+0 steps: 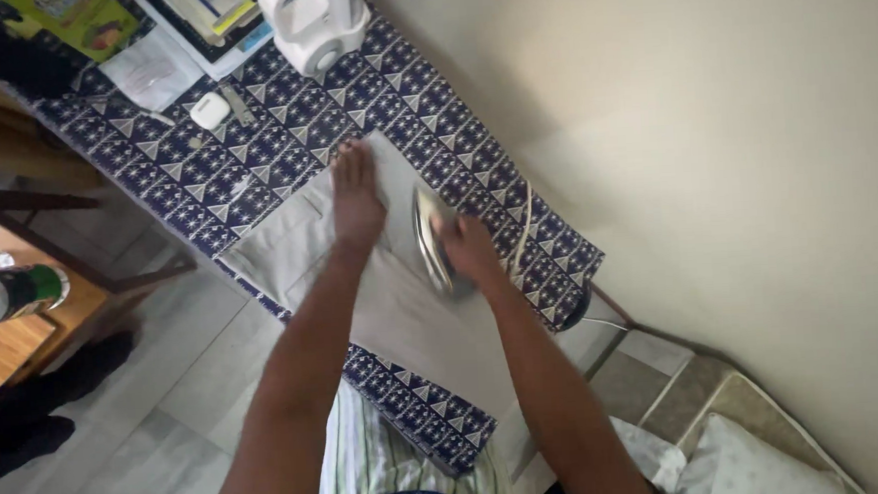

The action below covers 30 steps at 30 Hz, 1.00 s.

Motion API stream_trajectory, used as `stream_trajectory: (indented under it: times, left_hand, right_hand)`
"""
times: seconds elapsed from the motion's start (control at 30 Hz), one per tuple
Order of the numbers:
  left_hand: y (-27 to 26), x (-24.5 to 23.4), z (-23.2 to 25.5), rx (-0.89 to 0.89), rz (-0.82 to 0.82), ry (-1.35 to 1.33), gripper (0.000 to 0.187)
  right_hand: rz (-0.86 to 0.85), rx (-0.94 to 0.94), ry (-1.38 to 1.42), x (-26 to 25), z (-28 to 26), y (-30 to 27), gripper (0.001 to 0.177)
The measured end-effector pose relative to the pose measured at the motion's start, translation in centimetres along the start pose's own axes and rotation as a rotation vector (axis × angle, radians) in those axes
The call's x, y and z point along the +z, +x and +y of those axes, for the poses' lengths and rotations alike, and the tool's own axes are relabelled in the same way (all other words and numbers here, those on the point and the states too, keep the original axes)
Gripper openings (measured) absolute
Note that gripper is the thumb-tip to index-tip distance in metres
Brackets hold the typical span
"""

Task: The person irons trousers on an ironing board using an iron, smoothing and repositioning the fabric by hand.

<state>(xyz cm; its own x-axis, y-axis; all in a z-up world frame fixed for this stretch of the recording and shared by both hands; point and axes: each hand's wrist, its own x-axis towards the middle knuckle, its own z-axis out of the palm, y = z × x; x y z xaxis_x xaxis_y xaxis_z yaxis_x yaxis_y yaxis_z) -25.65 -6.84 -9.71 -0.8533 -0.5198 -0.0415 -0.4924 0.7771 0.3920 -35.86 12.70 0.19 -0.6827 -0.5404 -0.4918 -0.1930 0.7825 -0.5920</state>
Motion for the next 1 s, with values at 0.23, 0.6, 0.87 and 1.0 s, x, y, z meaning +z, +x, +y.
stream_trajectory:
  times: [0.23, 0.6, 0.87, 1.0]
  left_hand:
    - [-2.8, 1.8, 3.7, 0.290, -0.007, -0.345, 0.056]
    - [-3.2, -6.2, 7.0, -0.199, 0.124, -0.877, 0.050]
    - [-7.8, 1.8, 13.8, 0.162, 0.173, -0.306, 0.058]
    - [-7.9, 1.6, 14.4, 0.012, -0.106, -0.077, 0.069]
  right_hand:
    - [-0.202, 0.015, -0.026, -0.5, 7.8, -13.6, 0.037]
    - [-0.068, -0.239, -0.117, 3.1, -1.7, -4.3, 0.044]
    - [-0.093, -0.151, -0.228, -0.7, 11.4, -16.7, 0.042]
    - [0.031, 0.068, -0.080, -1.7, 13.8, -16.9, 0.043]
